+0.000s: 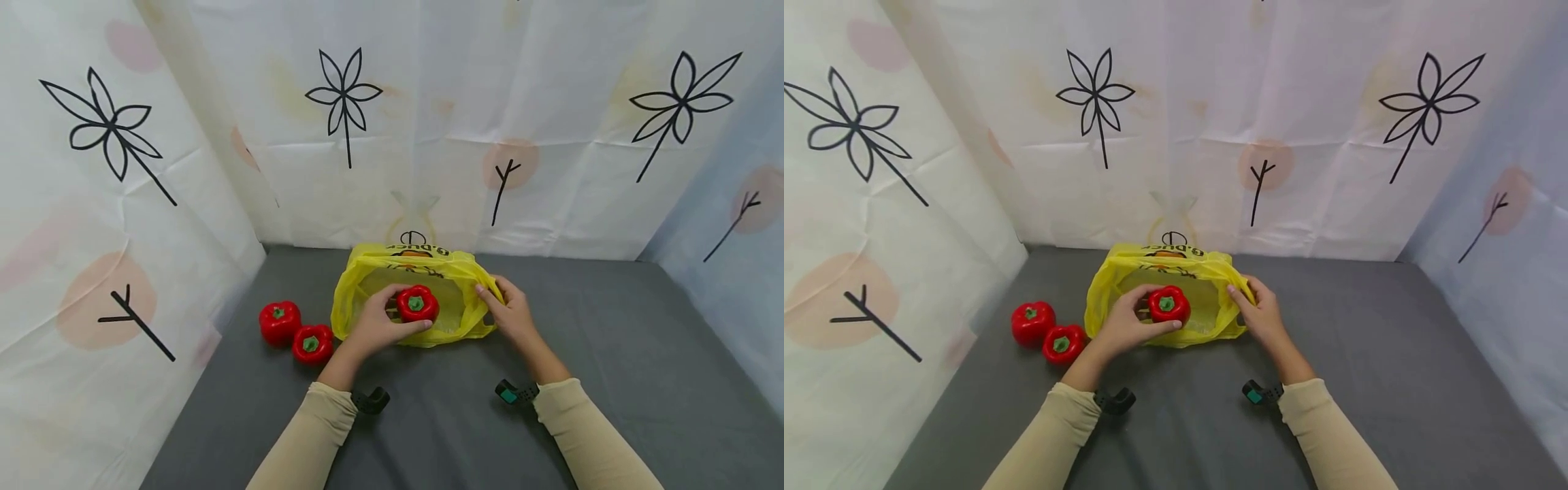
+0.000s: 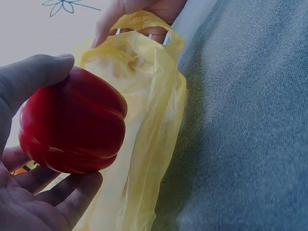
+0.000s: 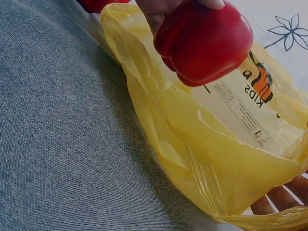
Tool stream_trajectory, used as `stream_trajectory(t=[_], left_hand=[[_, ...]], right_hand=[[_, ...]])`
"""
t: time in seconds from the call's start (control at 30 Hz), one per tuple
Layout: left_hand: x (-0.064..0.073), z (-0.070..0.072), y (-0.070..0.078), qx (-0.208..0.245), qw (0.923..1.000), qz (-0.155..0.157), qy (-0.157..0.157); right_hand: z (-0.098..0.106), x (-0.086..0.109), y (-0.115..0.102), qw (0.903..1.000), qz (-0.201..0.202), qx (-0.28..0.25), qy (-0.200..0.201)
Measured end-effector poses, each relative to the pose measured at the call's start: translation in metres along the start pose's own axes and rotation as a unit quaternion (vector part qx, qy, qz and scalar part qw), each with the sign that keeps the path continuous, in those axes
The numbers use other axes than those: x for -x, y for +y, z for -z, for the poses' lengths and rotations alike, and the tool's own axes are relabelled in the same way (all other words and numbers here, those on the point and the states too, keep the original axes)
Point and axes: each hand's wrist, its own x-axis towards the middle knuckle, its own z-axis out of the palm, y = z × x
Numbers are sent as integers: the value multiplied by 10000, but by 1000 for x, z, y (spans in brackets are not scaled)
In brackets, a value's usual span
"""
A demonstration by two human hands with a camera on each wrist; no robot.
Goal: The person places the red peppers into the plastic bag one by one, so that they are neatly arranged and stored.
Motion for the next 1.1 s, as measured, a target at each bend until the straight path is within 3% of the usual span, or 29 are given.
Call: stream_trajectory(t=[0.6, 0.9, 1.1], left_hand=[[-20, -27, -2, 38, 9996, 112, -262], [-30, -38, -5, 88, 9991, 125, -394], [-33, -43, -8, 83, 9990, 198, -403]], right_hand=[[-2, 2, 0, 9996, -24, -272, 91], [0, 1, 3, 9998, -97, -126, 94], [1, 2, 2, 9998, 53, -170, 44]])
